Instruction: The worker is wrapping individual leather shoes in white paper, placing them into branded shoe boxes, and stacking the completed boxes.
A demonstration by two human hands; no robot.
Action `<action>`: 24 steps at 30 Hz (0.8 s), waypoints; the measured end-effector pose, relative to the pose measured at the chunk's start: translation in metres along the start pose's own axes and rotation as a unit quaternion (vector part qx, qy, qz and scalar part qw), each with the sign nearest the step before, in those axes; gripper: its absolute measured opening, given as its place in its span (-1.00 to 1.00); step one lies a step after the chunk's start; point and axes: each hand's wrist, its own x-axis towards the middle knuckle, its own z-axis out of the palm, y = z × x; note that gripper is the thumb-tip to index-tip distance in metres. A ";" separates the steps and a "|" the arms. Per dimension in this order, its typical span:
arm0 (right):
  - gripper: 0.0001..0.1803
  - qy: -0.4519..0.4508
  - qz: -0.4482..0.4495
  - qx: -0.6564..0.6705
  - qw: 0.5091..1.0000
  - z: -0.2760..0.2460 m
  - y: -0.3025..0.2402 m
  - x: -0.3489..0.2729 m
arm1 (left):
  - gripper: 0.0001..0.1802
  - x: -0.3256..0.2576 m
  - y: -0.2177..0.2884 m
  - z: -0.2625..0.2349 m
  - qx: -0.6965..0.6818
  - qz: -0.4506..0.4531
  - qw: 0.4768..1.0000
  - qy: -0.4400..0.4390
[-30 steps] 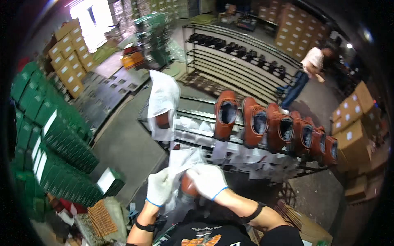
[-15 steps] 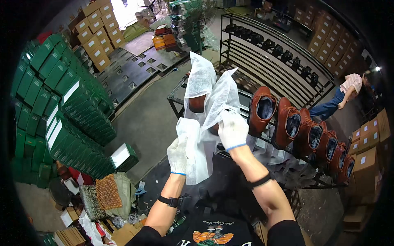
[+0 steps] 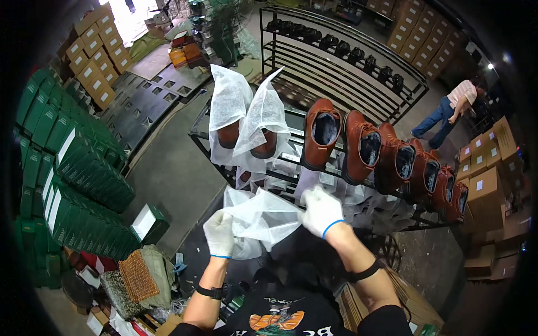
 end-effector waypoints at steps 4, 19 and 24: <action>-0.48 0.345 -0.033 0.043 0.937 -0.054 0.005 0.065 | -0.78 -0.025 0.006 0.036 0.041 0.039 0.998 -0.005; -0.76 0.124 0.123 0.546 0.819 -0.134 -0.016 -0.145 | -0.72 -0.070 -0.043 0.077 0.061 0.086 0.991 0.079; -0.84 -0.069 0.210 0.550 0.805 -0.055 0.011 -0.122 | -0.75 -0.084 0.001 0.078 0.066 0.075 0.994 0.036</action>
